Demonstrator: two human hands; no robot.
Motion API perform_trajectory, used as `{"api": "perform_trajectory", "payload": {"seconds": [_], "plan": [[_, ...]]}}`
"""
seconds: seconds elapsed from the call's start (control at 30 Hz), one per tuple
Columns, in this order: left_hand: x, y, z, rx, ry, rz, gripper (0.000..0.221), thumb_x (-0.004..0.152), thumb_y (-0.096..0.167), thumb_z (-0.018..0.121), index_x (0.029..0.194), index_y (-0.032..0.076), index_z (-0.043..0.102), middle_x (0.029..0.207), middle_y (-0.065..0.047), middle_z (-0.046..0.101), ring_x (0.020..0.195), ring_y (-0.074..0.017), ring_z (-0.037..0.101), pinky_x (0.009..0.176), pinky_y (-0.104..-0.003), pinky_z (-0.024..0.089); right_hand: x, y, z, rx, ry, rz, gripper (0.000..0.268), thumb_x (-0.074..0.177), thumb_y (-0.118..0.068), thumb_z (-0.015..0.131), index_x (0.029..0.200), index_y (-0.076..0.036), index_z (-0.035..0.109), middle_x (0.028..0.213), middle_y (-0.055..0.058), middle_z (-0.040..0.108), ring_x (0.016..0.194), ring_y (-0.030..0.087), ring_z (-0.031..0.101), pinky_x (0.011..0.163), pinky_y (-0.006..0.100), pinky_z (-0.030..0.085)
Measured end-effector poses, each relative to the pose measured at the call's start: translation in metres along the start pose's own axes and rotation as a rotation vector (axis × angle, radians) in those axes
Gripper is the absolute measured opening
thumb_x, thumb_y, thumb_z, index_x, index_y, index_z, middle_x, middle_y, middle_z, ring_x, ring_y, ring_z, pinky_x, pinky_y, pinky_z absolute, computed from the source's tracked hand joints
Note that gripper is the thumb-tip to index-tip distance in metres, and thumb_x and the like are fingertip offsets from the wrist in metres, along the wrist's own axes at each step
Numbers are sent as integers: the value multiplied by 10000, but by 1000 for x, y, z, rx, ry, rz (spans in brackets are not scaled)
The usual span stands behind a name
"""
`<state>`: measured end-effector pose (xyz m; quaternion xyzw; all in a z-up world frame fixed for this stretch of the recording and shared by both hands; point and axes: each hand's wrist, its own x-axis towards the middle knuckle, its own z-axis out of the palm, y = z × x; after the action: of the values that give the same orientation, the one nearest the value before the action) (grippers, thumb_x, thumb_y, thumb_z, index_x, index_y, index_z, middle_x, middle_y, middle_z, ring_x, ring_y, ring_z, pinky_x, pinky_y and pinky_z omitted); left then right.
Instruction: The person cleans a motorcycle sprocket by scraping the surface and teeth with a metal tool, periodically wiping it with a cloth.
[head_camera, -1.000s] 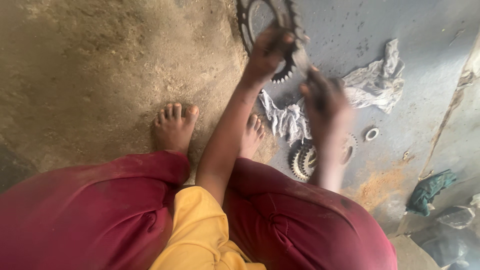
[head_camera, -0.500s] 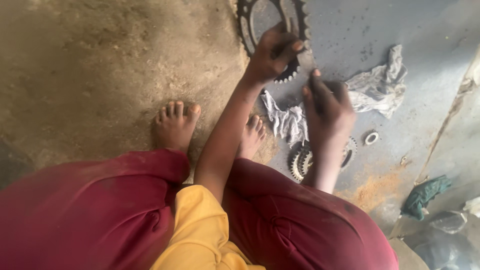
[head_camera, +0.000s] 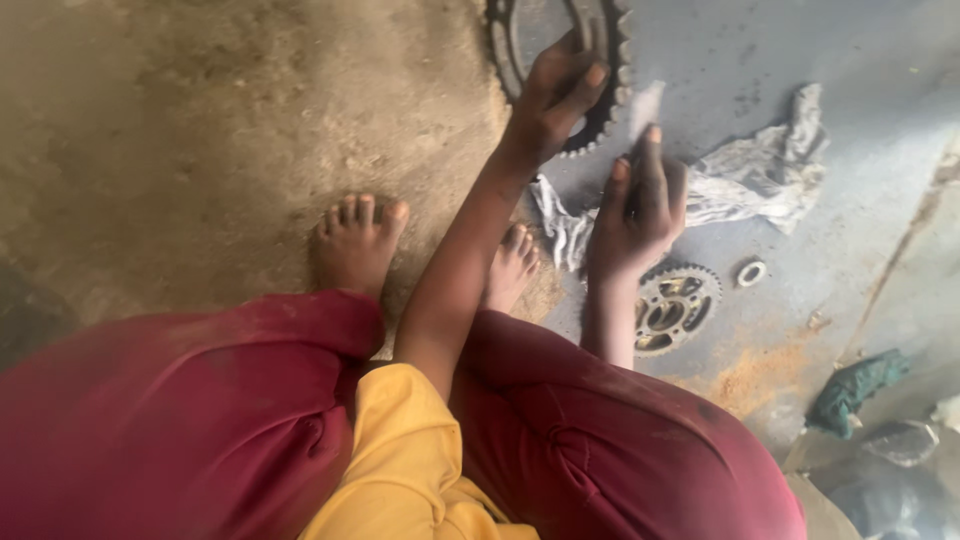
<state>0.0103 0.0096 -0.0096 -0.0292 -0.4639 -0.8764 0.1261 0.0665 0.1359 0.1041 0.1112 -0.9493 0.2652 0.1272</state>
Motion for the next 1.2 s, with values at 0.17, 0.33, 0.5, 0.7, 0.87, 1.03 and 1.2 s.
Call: {"api": "perform_trajectory", "payload": {"seconds": [0.17, 0.33, 0.5, 0.7, 0.87, 1.03, 1.2], "plan": [[0, -2, 4, 102, 9, 66, 443, 1122, 353, 525, 1079, -46, 713, 1187, -131, 620, 989, -181, 662, 841, -364, 557, 39, -19, -37, -125, -299, -166, 211, 1099, -38, 731, 1309, -14, 717, 982, 61, 675, 710, 76, 544, 540, 211, 437], [-10, -26, 11, 184, -72, 19, 442, 1094, 381, 490, 943, 21, 697, 1137, -111, 627, 815, -137, 643, 642, -298, 580, 83, -48, -82, -302, -600, -99, 144, 1082, -71, 733, 1216, -27, 760, 898, 78, 696, 658, 76, 530, 503, 241, 405], [-13, -33, 4, -45, 31, -78, 407, 1105, 359, 509, 1157, -12, 667, 1100, -143, 680, 883, -190, 702, 785, -370, 615, 71, -9, -54, -197, -604, -199, 231, 1111, -114, 730, 1333, -52, 742, 956, 89, 702, 723, 97, 537, 578, 236, 426], [-4, -22, 7, 533, 154, 200, 387, 1111, 349, 507, 1076, 7, 686, 1109, -143, 653, 961, -256, 682, 856, -383, 580, 6, -5, 3, -77, -82, -83, 435, 1133, -84, 654, 1549, -119, 534, 1124, 87, 712, 769, 117, 529, 623, 234, 446], [1, -13, 16, 256, 21, 70, 358, 1098, 294, 520, 959, 0, 669, 1009, -112, 643, 848, -193, 671, 793, -364, 538, 39, -2, -39, -146, -255, -147, 332, 1054, -49, 758, 1378, -33, 687, 921, 58, 642, 685, 98, 500, 548, 235, 389], [-5, -21, 12, 291, -19, 156, 411, 1145, 333, 498, 959, 4, 659, 995, -115, 588, 807, -212, 626, 708, -406, 519, 61, -19, -60, -194, -412, -166, 170, 1103, -17, 747, 1272, -32, 747, 934, 44, 668, 713, 67, 529, 588, 188, 413], [-7, -36, 19, 341, -27, 95, 464, 1120, 370, 466, 806, 53, 596, 911, -82, 561, 696, -175, 598, 610, -375, 493, 73, -8, -69, -236, -533, -114, 158, 1115, 19, 734, 1265, -13, 773, 937, 52, 705, 683, 47, 522, 535, 188, 360]]}}
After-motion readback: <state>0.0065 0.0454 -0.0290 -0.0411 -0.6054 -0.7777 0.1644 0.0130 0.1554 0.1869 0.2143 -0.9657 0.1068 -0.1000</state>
